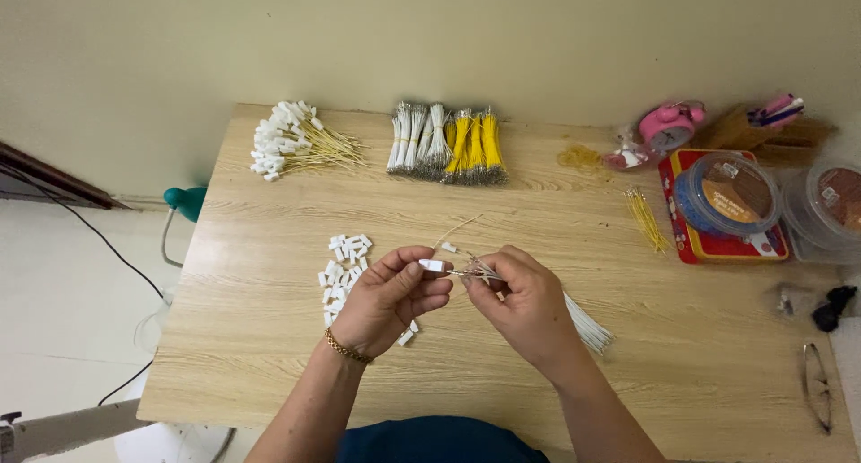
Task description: Manually assemble small plastic connectors onto wire terminals at a factory workstation.
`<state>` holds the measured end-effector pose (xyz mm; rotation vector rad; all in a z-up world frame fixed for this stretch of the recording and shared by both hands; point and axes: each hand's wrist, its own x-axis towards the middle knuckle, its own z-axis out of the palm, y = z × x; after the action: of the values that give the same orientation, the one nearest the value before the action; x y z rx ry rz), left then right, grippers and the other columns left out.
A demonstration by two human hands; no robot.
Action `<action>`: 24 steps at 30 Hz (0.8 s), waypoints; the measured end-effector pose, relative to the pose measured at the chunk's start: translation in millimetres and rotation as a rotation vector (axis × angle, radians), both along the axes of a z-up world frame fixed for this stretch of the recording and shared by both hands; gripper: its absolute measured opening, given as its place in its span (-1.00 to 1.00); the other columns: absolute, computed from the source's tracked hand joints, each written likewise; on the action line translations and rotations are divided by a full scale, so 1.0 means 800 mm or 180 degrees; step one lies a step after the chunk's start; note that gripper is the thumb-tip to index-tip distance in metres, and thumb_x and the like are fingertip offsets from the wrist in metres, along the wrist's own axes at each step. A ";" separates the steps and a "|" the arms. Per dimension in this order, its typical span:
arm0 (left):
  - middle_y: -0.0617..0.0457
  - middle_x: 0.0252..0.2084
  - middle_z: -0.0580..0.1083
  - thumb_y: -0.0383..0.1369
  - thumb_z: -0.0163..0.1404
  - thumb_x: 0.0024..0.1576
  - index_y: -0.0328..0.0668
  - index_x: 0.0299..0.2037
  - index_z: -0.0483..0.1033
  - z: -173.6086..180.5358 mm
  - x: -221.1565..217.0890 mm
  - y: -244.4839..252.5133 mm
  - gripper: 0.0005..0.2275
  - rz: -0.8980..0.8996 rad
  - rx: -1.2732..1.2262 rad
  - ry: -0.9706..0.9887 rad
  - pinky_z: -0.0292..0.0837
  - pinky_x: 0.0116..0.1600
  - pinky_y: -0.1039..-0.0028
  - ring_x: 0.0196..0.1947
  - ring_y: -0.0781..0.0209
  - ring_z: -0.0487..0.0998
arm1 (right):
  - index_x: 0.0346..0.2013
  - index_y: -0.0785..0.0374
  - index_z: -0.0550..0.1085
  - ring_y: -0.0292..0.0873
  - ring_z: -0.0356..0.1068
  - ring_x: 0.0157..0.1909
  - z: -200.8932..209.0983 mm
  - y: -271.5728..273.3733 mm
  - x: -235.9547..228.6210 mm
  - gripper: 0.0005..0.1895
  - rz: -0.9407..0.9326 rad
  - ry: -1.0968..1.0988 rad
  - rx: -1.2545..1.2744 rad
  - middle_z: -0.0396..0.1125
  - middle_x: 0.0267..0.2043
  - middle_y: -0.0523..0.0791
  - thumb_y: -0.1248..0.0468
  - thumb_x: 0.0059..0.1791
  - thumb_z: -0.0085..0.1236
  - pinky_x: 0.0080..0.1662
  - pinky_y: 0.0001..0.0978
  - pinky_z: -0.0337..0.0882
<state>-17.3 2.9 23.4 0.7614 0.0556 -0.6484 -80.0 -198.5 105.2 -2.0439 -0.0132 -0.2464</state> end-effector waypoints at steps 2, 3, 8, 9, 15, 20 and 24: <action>-0.32 -0.04 0.59 -0.43 -0.04 0.25 -0.32 0.12 0.43 0.000 -0.001 0.000 -0.74 -0.0028 0.0036 -0.0015 0.67 -0.03 0.21 -0.11 -0.10 0.68 | -0.36 0.23 0.59 -0.17 0.30 -0.49 -0.003 0.000 0.002 -0.94 0.0038 0.0025 -0.0012 0.25 -0.56 -0.06 0.31 -0.08 0.32 -0.39 -0.33 0.37; -0.32 -0.05 0.59 -0.43 -0.03 0.24 -0.33 0.12 0.43 0.000 -0.001 -0.001 -0.74 -0.0049 0.0069 -0.0039 0.67 -0.03 0.23 -0.11 -0.08 0.69 | -0.38 0.23 0.58 -0.14 0.30 -0.50 -0.004 -0.001 0.003 -0.93 0.0083 0.0040 -0.0028 0.22 -0.57 -0.06 0.30 -0.08 0.32 -0.38 -0.31 0.36; -0.35 -0.05 0.59 -0.45 -0.04 0.25 -0.35 0.12 0.43 -0.020 0.000 -0.002 -0.74 -0.0058 0.0103 -0.0051 0.67 -0.02 0.19 -0.11 -0.11 0.69 | -0.38 0.21 0.57 -0.21 0.32 -0.46 -0.024 -0.003 0.007 -0.89 0.0045 0.0146 0.0012 0.29 -0.53 -0.09 0.27 -0.09 0.35 -0.34 -0.37 0.39; -0.35 -0.06 0.59 -0.45 -0.05 0.25 -0.35 0.12 0.43 -0.022 0.001 -0.001 -0.75 -0.0050 0.0104 -0.0051 0.67 -0.02 0.18 -0.11 -0.12 0.69 | -0.38 0.24 0.56 -0.19 0.34 -0.45 -0.029 -0.003 0.008 -0.87 0.0040 0.0160 0.0039 0.30 -0.52 -0.06 0.26 -0.09 0.36 -0.33 -0.34 0.40; -0.32 -0.10 0.61 -0.44 -0.05 0.26 -0.31 0.11 0.45 -0.022 0.003 0.000 -0.76 -0.0091 0.0219 -0.0092 0.68 -0.04 0.20 -0.13 -0.08 0.70 | -0.34 0.25 0.55 -0.01 0.39 -0.41 -0.025 -0.004 0.013 -0.92 0.0386 0.0247 0.0103 0.29 -0.50 0.00 0.30 -0.05 0.26 -0.30 -0.22 0.38; -0.32 -0.16 0.62 -0.47 -0.02 0.24 -0.37 0.06 0.48 -0.019 0.003 -0.004 -0.78 -0.0116 0.0492 -0.0245 0.69 -0.07 0.20 -0.18 -0.08 0.71 | -0.35 0.24 0.55 -0.09 0.38 -0.40 -0.036 -0.009 0.019 -0.92 0.0427 0.0340 0.0027 0.32 -0.50 -0.04 0.29 -0.05 0.27 -0.28 -0.26 0.38; -0.28 -0.20 0.62 -0.49 -0.01 0.23 -0.36 0.04 0.49 -0.022 0.004 -0.004 -0.79 -0.0158 0.0648 -0.0237 0.71 -0.10 0.23 -0.22 -0.05 0.71 | -0.40 0.22 0.53 -0.06 0.38 -0.41 -0.050 -0.007 0.021 -0.90 0.0431 0.0340 0.0050 0.30 -0.51 -0.06 0.27 -0.03 0.27 -0.28 -0.27 0.37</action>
<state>-13.9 -0.2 5.7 0.9853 0.0349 -0.6674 -63.0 -204.0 65.3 -2.0282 -0.0830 -0.0527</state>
